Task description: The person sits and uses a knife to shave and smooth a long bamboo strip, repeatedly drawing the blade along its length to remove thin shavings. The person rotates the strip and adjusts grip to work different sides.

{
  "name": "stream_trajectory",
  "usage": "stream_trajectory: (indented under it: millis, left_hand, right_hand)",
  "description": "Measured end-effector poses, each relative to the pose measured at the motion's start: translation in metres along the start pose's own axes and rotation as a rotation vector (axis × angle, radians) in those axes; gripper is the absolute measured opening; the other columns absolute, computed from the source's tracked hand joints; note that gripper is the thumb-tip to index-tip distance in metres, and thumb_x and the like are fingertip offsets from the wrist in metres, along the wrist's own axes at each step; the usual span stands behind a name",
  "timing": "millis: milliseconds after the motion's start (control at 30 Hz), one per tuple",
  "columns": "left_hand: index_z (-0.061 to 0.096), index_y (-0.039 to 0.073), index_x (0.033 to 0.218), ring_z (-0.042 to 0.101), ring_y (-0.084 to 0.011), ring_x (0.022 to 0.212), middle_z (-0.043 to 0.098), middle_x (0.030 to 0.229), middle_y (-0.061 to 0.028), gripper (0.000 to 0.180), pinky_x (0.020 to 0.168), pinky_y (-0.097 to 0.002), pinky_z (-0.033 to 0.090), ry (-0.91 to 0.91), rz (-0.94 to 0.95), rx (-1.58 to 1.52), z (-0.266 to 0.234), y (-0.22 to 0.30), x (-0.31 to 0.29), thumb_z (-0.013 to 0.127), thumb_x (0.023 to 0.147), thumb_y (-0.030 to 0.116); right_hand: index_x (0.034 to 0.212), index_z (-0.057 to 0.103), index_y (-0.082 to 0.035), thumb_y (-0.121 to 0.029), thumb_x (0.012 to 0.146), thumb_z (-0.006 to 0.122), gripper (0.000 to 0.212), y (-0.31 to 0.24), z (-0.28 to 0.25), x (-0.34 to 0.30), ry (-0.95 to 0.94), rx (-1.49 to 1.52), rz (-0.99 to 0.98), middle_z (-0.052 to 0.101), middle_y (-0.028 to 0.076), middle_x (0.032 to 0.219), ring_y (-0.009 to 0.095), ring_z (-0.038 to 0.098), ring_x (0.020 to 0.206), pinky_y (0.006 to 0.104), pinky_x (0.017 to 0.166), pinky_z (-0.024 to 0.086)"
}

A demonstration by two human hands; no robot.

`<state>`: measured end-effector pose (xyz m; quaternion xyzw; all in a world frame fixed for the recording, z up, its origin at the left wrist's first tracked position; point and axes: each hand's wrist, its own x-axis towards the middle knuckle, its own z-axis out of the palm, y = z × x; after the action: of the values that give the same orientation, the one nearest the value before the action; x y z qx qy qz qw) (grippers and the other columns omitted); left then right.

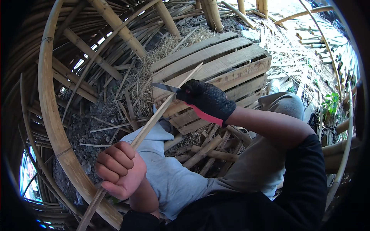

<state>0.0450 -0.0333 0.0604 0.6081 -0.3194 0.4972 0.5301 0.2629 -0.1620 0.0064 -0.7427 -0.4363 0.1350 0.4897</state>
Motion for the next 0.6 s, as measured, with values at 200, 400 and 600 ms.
stream_trajectory:
  millis: [200, 400, 600]
  left_hand:
    - [0.030, 0.017, 0.074, 0.020, -0.0080, 0.055, 0.023, 0.063, 0.0053, 0.045, 0.059, -0.0277, 0.022, 0.132, 0.068, 0.083, 0.002, -0.004, -0.004, 0.057, 0.099, 0.042]
    - [0.031, 0.017, 0.074, 0.022, -0.0071, 0.054, 0.025, 0.061, 0.0062, 0.045, 0.059, -0.0270, 0.022, 0.060, 0.010, -0.030, 0.018, 0.007, -0.002, 0.055, 0.101, 0.044]
    - [0.041, 0.015, 0.075, 0.035, -0.0062, 0.049, 0.039, 0.060, 0.0058, 0.045, 0.051, -0.0258, 0.025, 0.023, 0.058, -0.082, 0.016, 0.011, -0.006, 0.069, 0.091, 0.047]
  right_hand:
    - [0.114, 0.068, -0.014, -0.037, 0.092, 0.066, 0.032, 0.002, 0.006, 0.003, 0.060, -0.008, -0.074, 0.068, 0.013, 0.091, 0.029, 0.068, 0.086, 0.0392, 0.076, 0.052]
    - [0.125, 0.061, -0.017, -0.044, 0.085, 0.072, 0.049, 0.008, -0.001, 0.005, 0.178, -0.328, -0.449, 0.069, 0.012, 0.096, 0.031, 0.069, 0.091, 0.0423, 0.076, 0.055]
    - [0.107, 0.062, -0.014, -0.044, 0.087, 0.070, 0.037, 0.008, 0.000, 0.007, 0.101, -0.388, -0.429, 0.069, 0.009, 0.090, 0.031, 0.070, 0.082, 0.0424, 0.071, 0.055]
